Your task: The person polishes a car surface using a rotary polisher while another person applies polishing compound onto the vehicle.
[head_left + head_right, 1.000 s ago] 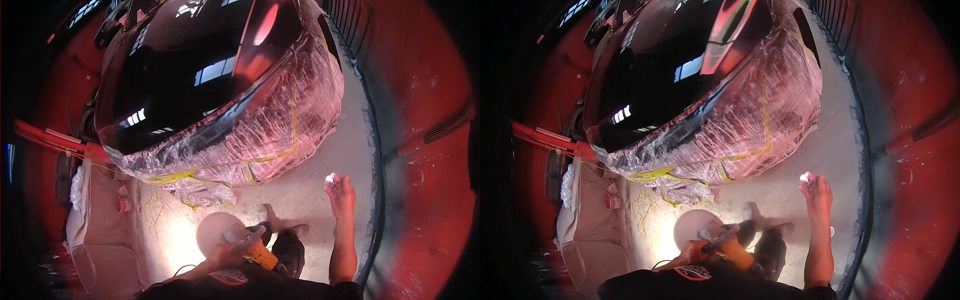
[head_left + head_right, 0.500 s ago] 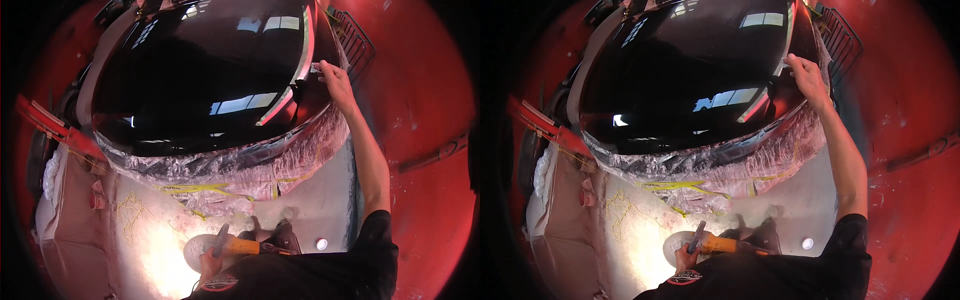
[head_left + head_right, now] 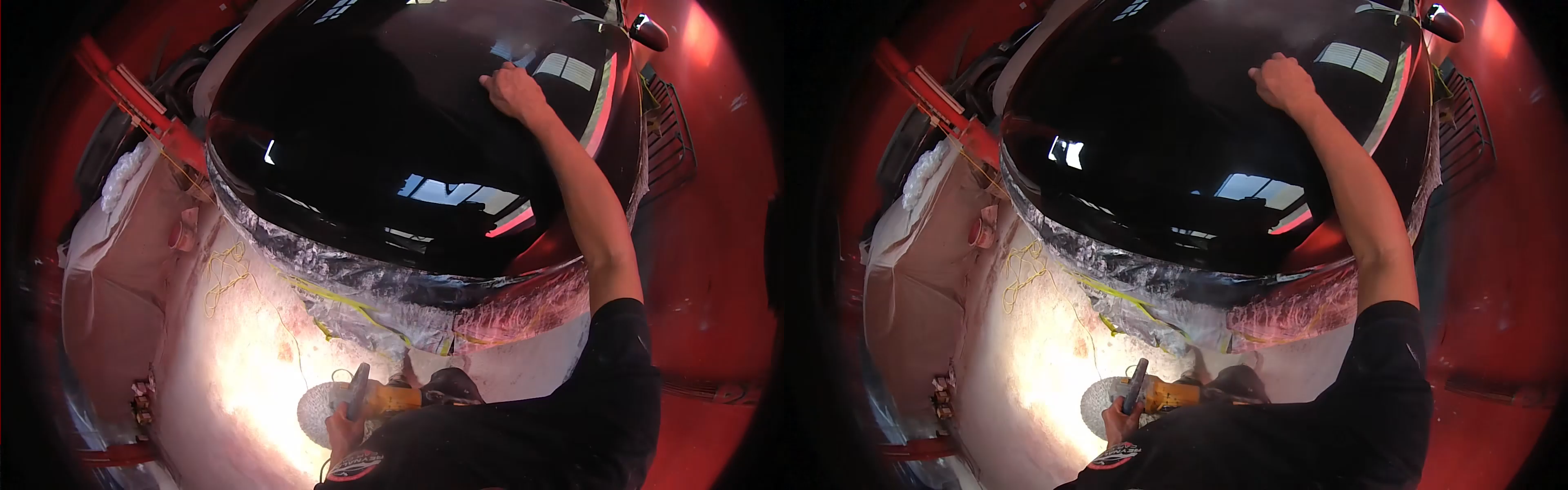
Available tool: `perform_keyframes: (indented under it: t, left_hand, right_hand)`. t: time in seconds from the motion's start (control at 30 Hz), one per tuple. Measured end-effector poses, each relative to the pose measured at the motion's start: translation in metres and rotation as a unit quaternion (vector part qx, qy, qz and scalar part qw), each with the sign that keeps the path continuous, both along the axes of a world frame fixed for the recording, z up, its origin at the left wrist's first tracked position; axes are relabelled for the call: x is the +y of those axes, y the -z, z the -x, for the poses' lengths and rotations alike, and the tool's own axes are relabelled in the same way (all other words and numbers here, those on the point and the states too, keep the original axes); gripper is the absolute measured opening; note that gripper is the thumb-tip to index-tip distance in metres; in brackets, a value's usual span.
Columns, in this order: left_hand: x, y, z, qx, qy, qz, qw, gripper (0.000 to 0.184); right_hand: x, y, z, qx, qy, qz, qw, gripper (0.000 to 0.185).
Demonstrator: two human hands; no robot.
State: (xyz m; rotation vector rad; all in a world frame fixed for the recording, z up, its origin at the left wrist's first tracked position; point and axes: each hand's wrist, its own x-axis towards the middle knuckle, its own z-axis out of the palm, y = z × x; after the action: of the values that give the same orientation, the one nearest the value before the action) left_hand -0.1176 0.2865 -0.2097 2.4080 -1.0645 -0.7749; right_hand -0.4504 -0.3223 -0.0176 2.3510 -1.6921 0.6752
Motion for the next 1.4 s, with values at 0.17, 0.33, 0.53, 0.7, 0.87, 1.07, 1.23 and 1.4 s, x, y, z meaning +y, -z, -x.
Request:
perform_keyframes:
  t: [0.17, 0.33, 0.53, 0.7, 0.87, 1.07, 1.23, 1.4]
  left_hand:
    - [-0.011, -0.006, 0.024, 0.016, -0.020, 0.007, 1.000, 0.034]
    - [-0.008, 0.006, 0.031, 0.014, -0.043, 0.031, 0.998, 0.034]
    - [-0.005, 0.012, 0.035, -0.012, -0.047, 0.016, 0.999, 0.032]
    - [-0.008, 0.005, 0.046, -0.016, -0.062, 0.023, 0.998, 0.031]
    - [-0.015, 0.003, 0.042, -0.012, -0.056, 0.023, 0.998, 0.030]
    - [-0.023, 0.005, 0.035, 0.014, -0.056, 0.032, 0.998, 0.034]
    - [-0.017, 0.025, 0.024, -0.031, -0.006, 0.030, 0.999, 0.036]
    - [-0.021, 0.005, 0.027, -0.025, 0.004, 0.025, 0.999, 0.035]
  right_hand:
    - [0.029, -0.013, -0.053, -0.004, -0.128, -0.025, 0.991, 0.050]
    - [0.008, -0.014, -0.032, 0.031, 0.039, -0.034, 0.998, 0.064]
    - [-0.009, -0.026, -0.110, -0.029, -0.147, -0.089, 0.985, 0.067]
    - [-0.010, -0.027, -0.136, 0.030, -0.242, -0.154, 0.957, 0.068]
    - [-0.037, -0.015, -0.046, -0.015, -0.083, 0.006, 0.996, 0.072]
    - [0.050, -0.031, 0.010, -0.004, -0.159, -0.108, 0.981, 0.069]
    - [0.094, -0.011, 0.050, 0.002, -0.183, -0.092, 0.979, 0.069]
    - [0.057, 0.023, 0.128, -0.017, -0.017, 0.052, 0.998, 0.078]
